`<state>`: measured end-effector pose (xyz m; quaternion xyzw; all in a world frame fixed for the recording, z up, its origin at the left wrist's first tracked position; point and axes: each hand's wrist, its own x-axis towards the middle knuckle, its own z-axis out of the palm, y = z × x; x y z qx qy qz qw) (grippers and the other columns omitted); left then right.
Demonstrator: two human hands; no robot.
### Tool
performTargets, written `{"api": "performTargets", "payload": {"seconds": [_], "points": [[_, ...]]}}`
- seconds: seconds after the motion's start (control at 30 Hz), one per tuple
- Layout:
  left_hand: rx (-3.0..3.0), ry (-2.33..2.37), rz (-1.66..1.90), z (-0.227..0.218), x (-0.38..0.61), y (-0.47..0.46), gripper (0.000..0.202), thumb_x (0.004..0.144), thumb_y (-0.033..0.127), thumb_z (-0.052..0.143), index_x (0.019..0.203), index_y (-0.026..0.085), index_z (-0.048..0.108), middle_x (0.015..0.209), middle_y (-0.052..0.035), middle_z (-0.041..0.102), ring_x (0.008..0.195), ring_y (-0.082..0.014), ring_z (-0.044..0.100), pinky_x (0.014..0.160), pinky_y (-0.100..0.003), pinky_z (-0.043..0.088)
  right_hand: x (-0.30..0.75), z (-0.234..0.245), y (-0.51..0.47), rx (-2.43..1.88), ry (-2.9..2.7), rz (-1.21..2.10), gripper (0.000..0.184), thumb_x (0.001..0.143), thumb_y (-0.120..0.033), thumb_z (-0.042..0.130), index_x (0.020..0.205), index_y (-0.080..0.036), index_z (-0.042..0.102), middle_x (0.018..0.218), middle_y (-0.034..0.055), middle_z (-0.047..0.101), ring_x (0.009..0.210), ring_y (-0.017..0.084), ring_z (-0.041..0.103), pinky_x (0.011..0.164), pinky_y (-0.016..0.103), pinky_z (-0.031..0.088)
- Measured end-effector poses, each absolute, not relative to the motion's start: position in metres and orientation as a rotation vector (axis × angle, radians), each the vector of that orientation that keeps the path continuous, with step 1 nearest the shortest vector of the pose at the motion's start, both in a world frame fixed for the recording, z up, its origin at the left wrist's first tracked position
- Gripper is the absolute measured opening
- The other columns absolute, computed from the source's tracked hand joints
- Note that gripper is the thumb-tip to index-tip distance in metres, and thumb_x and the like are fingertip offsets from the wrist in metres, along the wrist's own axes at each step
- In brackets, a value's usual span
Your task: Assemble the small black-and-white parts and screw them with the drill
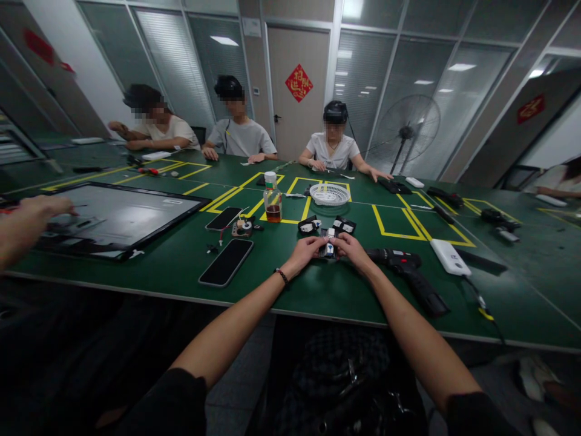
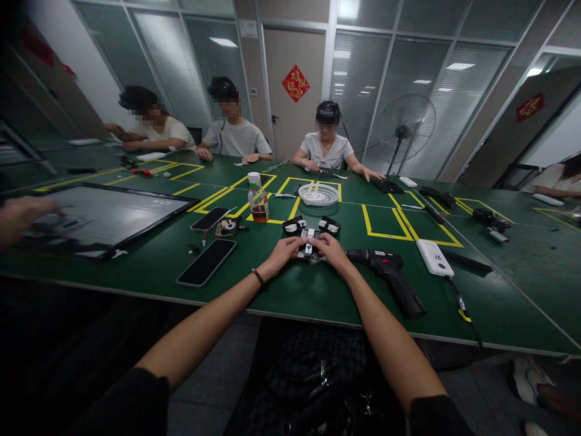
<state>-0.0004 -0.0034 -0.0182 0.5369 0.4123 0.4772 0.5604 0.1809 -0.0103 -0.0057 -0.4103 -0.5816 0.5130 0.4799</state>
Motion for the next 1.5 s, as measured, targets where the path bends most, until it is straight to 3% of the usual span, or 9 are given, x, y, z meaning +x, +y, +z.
{"api": "performTargets", "payload": {"seconds": [0.13, 0.3, 0.6, 0.8, 0.87, 1.0, 1.13, 1.27, 1.5], "points": [[1.281, 0.949, 1.132, -0.014, 0.003, -0.008, 0.045, 0.066, 0.052, 0.077, 0.090, 0.014, 0.071, 0.089, -0.0066, 0.069, 0.075, -0.0148, 0.063, 0.066, -0.024, 0.049, 0.186, 0.002, -0.011, -1.059, -1.386, 1.222, 0.036, 0.072, -0.044, 0.075, 0.095, -0.020, 0.062, 0.091, 0.0027, 0.067, 0.087, 0.019, 0.063, 0.070, 0.029, 0.051], [1.230, 0.893, 1.172, -0.007, 0.011, -0.015, 0.049, 0.068, 0.050, 0.077, 0.102, 0.016, 0.070, 0.103, -0.0090, 0.070, 0.087, -0.0193, 0.066, 0.076, -0.030, 0.053, 0.198, 0.013, -0.025, -0.998, -1.436, 1.242, 0.041, 0.071, -0.040, 0.078, 0.106, -0.025, 0.063, 0.111, 0.0038, 0.068, 0.103, 0.022, 0.062, 0.083, 0.034, 0.050], [1.391, 0.940, 1.119, -0.005, 0.034, -0.016, 0.055, 0.072, 0.052, 0.074, 0.113, 0.017, 0.066, 0.114, -0.0117, 0.066, 0.097, -0.0227, 0.064, 0.083, -0.033, 0.051, 0.214, 0.012, -0.045, -0.950, -1.153, 1.378, 0.039, 0.068, -0.037, 0.080, 0.099, -0.025, 0.059, 0.102, 0.0030, 0.070, 0.090, 0.021, 0.066, 0.073, 0.032, 0.051], [1.843, 0.909, 1.095, 0.013, 0.048, 0.017, 0.045, 0.090, 0.052, 0.049, 0.118, 0.020, 0.064, 0.122, -0.0111, 0.061, 0.118, -0.0247, 0.053, 0.106, -0.036, 0.036, 0.259, 0.034, -0.023, -1.070, -1.243, 1.198, 0.043, 0.067, -0.040, 0.078, 0.102, -0.025, 0.059, 0.095, 0.0033, 0.070, 0.088, 0.021, 0.066, 0.072, 0.031, 0.049], [2.009, 0.982, 1.114, 0.023, 0.049, 0.045, 0.050, 0.086, 0.047, 0.057, 0.125, 0.016, 0.060, 0.128, -0.0138, 0.057, 0.122, -0.0271, 0.050, 0.109, -0.039, 0.031, 0.285, 0.044, -0.004, -1.221, -1.321, 1.026, 0.044, 0.066, -0.043, 0.078, 0.102, -0.024, 0.060, 0.094, 0.0040, 0.070, 0.088, 0.022, 0.064, 0.069, 0.031, 0.048], [2.334, 0.932, 0.846, 0.041, 0.054, 0.110, 0.079, 0.055, 0.027, 0.082, 0.128, 0.013, 0.057, 0.139, -0.0168, 0.049, 0.133, -0.0333, 0.038, 0.114, -0.040, 0.022, 0.336, 0.048, 0.041, -1.532, -1.500, 0.795, 0.045, 0.061, -0.043, 0.080, 0.095, -0.019, 0.061, 0.083, 0.0070, 0.067, 0.076, 0.022, 0.061, 0.062, 0.032, 0.046], [2.230, 1.023, 0.575, 0.047, 0.073, 0.154, 0.077, 0.042, 0.017, 0.083, 0.116, 0.014, 0.065, 0.129, -0.0170, 0.058, 0.125, -0.0343, 0.047, 0.109, -0.042, 0.029, 0.360, 0.028, 0.074, -1.720, -1.646, 0.678, 0.045, 0.052, -0.036, 0.085, 0.087, -0.018, 0.063, 0.078, 0.0053, 0.065, 0.068, 0.019, 0.057, 0.062, 0.032, 0.046], [2.105, 1.067, 0.520, 0.041, 0.091, 0.171, 0.063, 0.044, 0.012, 0.077, 0.106, 0.016, 0.069, 0.112, -0.0126, 0.069, 0.108, -0.0285, 0.060, 0.098, -0.037, 0.041, 0.363, 0.010, 0.091, -1.699, -1.801, 0.685, 0.042, 0.050, -0.037, 0.086, 0.080, -0.018, 0.065, 0.076, 0.0054, 0.065, 0.069, 0.020, 0.057, 0.069, 0.035, 0.046], [2.197, 1.143, 0.281, 0.041, 0.094, 0.161, 0.037, 0.044, 0.021, 0.082, 0.079, 0.019, 0.070, 0.088, -0.0084, 0.070, 0.099, -0.0284, 0.061, 0.096, -0.036, 0.041, 0.370, 0.003, 0.100, -1.640, -1.867, 0.649, 0.040, 0.053, -0.032, 0.086, 0.086, -0.020, 0.067, 0.086, 0.0088, 0.068, 0.083, 0.028, 0.062, 0.084, 0.043, 0.044]]}}
